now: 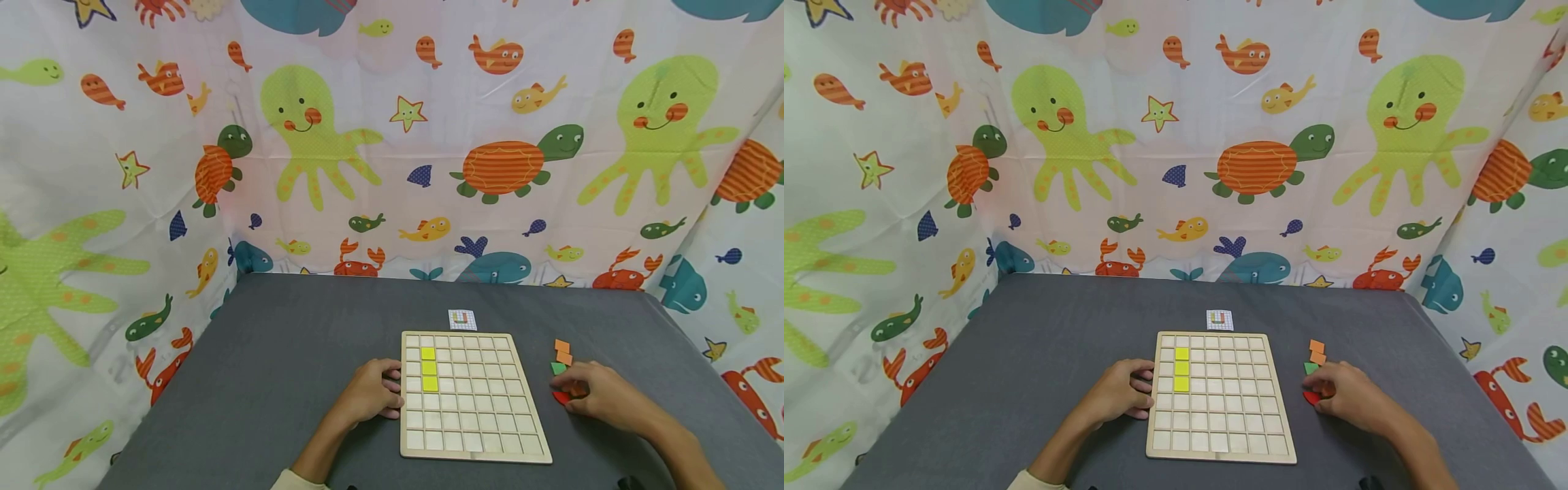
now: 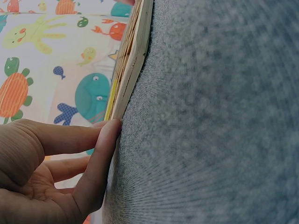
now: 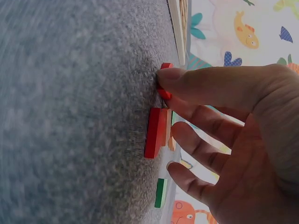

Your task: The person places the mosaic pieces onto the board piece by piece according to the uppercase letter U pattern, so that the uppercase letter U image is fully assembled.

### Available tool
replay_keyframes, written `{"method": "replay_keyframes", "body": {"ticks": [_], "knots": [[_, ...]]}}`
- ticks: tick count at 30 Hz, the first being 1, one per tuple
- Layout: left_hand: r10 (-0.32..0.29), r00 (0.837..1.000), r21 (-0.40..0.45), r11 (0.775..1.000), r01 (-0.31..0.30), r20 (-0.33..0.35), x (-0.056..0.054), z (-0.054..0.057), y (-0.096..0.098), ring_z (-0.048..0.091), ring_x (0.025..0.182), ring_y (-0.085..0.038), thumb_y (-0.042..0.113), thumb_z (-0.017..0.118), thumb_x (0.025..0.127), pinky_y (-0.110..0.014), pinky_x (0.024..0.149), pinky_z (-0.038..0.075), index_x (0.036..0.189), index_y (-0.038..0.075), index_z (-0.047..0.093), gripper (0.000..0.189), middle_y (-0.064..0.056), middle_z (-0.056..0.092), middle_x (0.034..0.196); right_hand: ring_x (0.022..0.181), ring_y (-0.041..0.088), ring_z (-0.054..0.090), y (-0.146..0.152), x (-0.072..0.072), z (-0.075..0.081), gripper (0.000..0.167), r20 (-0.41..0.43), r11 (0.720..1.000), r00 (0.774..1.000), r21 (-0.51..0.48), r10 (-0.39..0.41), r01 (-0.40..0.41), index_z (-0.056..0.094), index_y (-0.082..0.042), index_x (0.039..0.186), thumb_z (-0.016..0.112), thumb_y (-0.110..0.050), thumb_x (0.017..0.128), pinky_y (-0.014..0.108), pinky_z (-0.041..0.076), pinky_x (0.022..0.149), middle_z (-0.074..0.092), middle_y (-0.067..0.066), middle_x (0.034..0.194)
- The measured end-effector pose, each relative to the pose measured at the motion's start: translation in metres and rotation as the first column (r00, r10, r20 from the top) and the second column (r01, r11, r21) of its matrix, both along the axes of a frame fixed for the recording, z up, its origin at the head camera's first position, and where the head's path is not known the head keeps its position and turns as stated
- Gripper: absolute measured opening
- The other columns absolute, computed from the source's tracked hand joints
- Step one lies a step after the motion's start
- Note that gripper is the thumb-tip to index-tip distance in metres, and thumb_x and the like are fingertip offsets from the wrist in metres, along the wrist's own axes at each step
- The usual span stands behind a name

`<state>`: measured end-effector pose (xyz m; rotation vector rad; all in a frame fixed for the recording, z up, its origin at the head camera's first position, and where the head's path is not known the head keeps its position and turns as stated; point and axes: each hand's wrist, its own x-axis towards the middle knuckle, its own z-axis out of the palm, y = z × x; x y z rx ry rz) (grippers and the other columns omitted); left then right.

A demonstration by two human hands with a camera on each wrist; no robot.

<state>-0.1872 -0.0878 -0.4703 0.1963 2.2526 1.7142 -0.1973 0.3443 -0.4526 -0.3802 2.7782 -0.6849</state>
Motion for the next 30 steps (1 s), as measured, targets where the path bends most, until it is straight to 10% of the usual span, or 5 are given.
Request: {"method": "replay_keyframes", "body": {"ticks": [30], "knots": [[0.001, 1.0, -0.01, 1.0, -0.001, -0.019, 0.0, -0.002, 0.0, 0.068, 0.097, -0.024, -0.018, 0.076, 0.081, -0.037, 0.062, 0.068, 0.143, -0.011, 0.056, 0.066, -0.018, 0.061, 0.122, 0.092, 0.017, 0.054, -0.009, 0.001, -0.001, 0.031, -0.026, 1.0, 1.0, -0.023, -0.004, 0.004, 0.08, -0.014, 0.111, 0.087, -0.025, 0.083, 0.033, 0.049, 0.074, 0.066, -0.003, 0.095]]}}
